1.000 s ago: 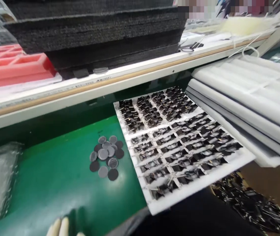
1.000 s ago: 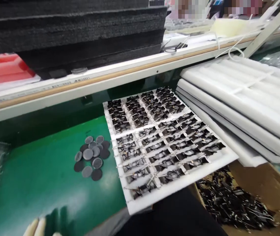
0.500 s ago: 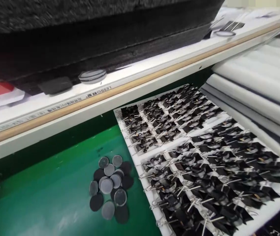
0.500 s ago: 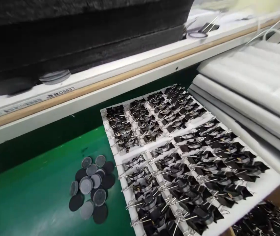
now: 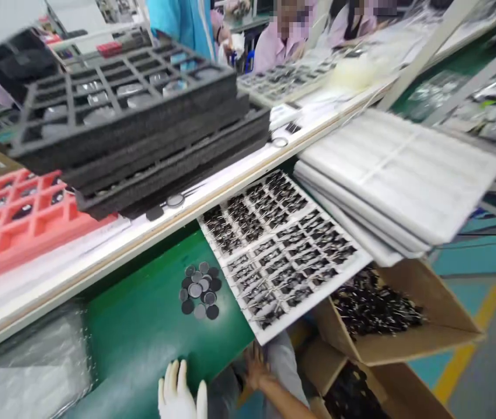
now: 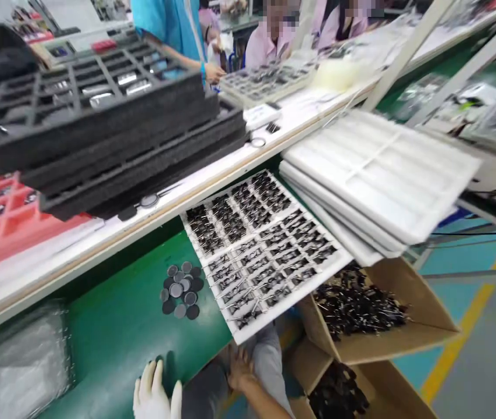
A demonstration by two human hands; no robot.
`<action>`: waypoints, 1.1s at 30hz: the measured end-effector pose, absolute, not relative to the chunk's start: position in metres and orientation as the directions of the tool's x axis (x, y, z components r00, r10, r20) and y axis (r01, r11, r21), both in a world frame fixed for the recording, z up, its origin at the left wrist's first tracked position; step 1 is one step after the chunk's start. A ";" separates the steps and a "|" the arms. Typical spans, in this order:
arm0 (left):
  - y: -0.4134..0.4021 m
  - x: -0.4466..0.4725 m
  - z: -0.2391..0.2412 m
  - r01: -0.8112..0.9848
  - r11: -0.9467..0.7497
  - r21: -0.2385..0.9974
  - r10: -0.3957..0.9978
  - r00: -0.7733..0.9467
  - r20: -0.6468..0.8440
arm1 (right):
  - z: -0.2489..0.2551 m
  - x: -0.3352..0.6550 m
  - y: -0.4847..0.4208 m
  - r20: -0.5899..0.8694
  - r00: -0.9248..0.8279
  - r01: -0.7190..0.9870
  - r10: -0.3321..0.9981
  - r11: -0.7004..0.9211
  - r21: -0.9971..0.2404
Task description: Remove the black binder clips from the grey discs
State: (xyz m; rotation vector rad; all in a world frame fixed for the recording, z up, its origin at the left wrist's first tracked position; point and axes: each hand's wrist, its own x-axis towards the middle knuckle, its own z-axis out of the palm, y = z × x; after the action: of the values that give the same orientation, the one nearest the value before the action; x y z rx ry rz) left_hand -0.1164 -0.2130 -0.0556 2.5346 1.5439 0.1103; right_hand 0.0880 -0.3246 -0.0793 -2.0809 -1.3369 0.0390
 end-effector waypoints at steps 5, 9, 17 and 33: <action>-0.201 -0.088 -0.012 0.923 -0.281 0.265 0.942 0.318 -0.109 | -0.055 0.147 -0.393 0.243 0.867 0.489 0.436 -0.647 -0.585; -0.199 -0.039 0.031 0.918 0.095 0.385 0.974 -0.006 -0.225 | -0.013 0.254 -0.429 0.228 0.967 0.234 0.115 -0.754 -0.613; -0.201 0.105 0.064 0.786 0.236 0.571 0.895 0.052 -0.442 | 0.049 0.496 -0.390 -0.006 0.875 0.344 0.485 -0.629 -0.697; -0.172 0.192 0.056 0.639 0.659 0.396 0.697 -0.322 -0.641 | 0.024 0.556 -0.320 -0.537 0.779 0.129 0.324 -0.921 -0.368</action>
State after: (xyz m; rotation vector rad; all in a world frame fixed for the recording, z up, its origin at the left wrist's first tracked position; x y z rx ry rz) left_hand 0.1925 -0.1715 0.0564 1.0349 2.0428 0.0881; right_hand 0.5562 -0.3204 0.0239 -2.6604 -0.3482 0.8856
